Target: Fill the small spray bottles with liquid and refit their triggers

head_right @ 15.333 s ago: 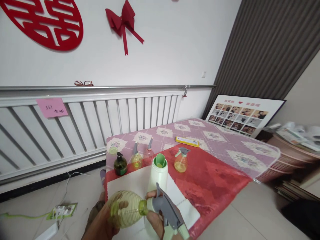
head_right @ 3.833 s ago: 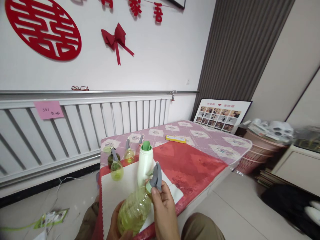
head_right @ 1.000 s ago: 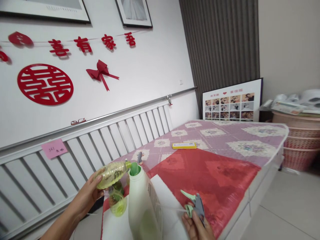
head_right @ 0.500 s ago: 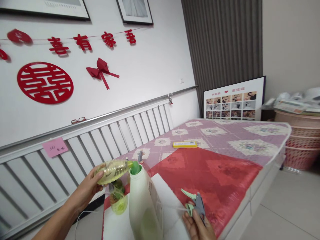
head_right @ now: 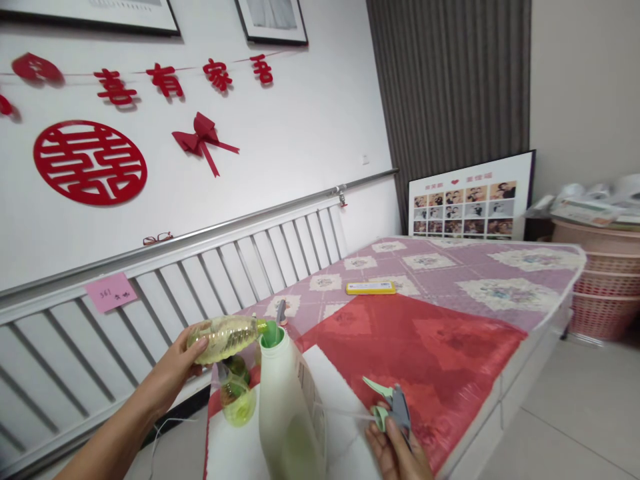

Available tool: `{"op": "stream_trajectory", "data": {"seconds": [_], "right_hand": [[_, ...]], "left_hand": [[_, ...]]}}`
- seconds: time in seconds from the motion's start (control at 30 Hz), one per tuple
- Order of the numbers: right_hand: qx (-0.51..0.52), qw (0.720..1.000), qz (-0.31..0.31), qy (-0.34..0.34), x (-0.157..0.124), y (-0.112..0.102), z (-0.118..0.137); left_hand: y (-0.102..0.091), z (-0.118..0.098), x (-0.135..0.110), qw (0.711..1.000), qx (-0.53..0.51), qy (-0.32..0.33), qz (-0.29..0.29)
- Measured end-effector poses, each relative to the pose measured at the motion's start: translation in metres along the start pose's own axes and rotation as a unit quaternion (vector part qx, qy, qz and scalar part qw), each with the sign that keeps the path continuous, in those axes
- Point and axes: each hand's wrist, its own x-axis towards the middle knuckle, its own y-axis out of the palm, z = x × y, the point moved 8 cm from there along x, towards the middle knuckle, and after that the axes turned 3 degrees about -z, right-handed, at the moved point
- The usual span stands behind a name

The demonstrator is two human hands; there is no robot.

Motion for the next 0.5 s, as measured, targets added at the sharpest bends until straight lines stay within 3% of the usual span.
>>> {"op": "stream_trajectory", "data": {"seconds": [0.17,0.3,0.5], "right_hand": [[-0.006,1.0,0.005,0.0,0.002,-0.001,-0.001],[-0.004,1.0,-0.008,0.004,-0.002,0.002,0.0],[-0.013,1.0,-0.004,-0.001,-0.007,0.006,0.003]], "left_hand": [[0.002,-0.016,-0.006,1.0,0.018,0.019,-0.006],[0.0,-0.025,-0.009,0.998,0.024,0.022,-0.045],[0.001,-0.027,-0.01,0.998,0.046,0.018,-0.024]]}}
